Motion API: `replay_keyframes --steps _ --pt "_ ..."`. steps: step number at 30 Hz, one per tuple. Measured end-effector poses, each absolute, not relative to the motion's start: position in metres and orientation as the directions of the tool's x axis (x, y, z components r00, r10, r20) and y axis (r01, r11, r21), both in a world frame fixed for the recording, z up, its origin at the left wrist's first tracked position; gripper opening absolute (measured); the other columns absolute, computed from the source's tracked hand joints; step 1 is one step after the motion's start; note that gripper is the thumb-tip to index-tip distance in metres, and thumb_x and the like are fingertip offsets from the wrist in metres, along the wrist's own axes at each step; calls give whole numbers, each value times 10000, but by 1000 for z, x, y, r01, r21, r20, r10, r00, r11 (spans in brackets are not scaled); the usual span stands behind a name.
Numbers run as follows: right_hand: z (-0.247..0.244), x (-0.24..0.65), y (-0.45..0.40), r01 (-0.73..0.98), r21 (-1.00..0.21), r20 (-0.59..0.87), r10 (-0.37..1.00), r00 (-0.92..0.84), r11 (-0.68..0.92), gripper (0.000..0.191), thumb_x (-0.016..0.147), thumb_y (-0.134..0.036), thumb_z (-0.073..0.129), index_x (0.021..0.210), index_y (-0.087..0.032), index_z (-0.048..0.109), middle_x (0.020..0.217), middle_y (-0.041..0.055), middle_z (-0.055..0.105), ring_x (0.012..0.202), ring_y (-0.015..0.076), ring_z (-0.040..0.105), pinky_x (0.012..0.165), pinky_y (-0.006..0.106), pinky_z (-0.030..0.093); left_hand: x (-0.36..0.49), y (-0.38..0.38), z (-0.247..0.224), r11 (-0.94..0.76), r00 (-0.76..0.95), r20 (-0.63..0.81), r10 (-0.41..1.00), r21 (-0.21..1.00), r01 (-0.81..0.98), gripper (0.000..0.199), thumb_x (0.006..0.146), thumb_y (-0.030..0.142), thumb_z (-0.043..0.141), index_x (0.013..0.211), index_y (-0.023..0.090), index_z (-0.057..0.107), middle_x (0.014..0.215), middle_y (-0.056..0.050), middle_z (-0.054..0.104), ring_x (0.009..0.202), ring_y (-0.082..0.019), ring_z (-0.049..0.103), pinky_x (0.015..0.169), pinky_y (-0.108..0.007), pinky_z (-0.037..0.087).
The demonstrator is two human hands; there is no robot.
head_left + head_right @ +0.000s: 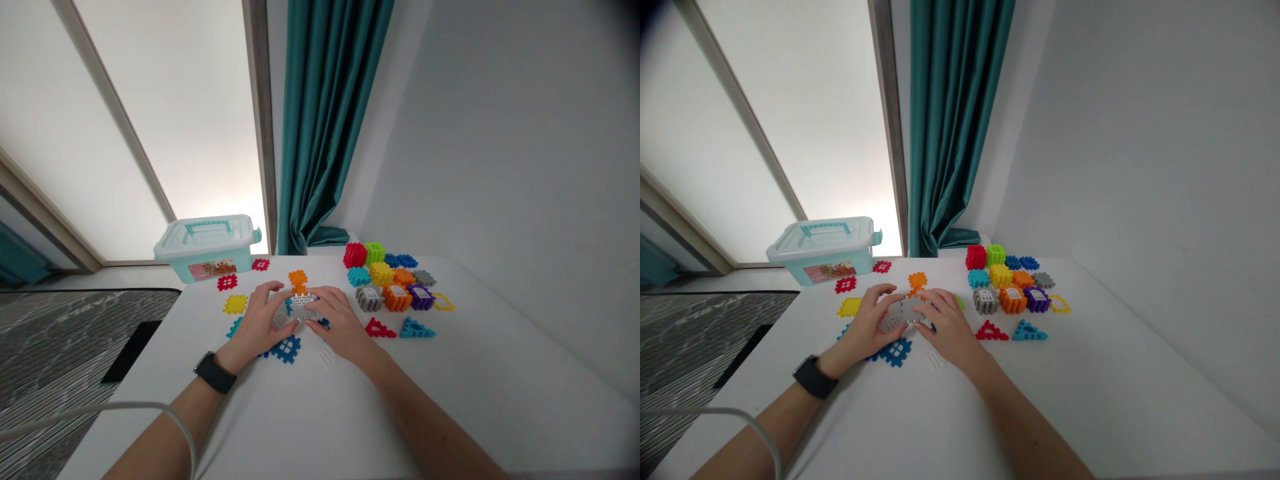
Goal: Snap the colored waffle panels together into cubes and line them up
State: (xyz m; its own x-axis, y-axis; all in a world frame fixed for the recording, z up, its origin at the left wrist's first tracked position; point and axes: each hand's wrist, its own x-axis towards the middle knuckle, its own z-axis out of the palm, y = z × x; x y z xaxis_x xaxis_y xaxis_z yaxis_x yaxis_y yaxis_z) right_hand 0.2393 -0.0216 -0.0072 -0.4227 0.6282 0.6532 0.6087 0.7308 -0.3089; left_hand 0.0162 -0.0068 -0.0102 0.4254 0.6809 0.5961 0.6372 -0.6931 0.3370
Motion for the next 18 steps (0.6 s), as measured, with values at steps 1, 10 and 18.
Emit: replay_keyframes --steps 1,10,18 --pt "-7 240 -21 608 -312 646 633 -427 730 224 885 -210 664 1104 -243 629 1267 107 639 1221 280 543 1039 526 467 16 -6 -10 -696 427 599 677 334 636 488 803 291 715 1261 227 559 1297 -144 484 1204 -320 495 1001 -517 466" --pt "-9 242 -20 610 -333 613 657 -439 719 283 868 -165 640 1136 -240 593 1288 107 608 1235 277 525 1044 517 457 16 -6 -11 -700 418 612 671 339 629 488 786 300 733 1242 233 574 1290 -136 493 1191 -317 504 992 -503 466" --pt "-8 237 -23 611 -397 619 691 -373 685 306 815 -128 647 1098 -227 590 1217 118 583 1175 279 543 1004 500 482 17 -7 -9 -681 374 612 697 402 612 374 765 238 748 1097 216 577 1228 -112 533 1153 -286 527 977 -464 474"
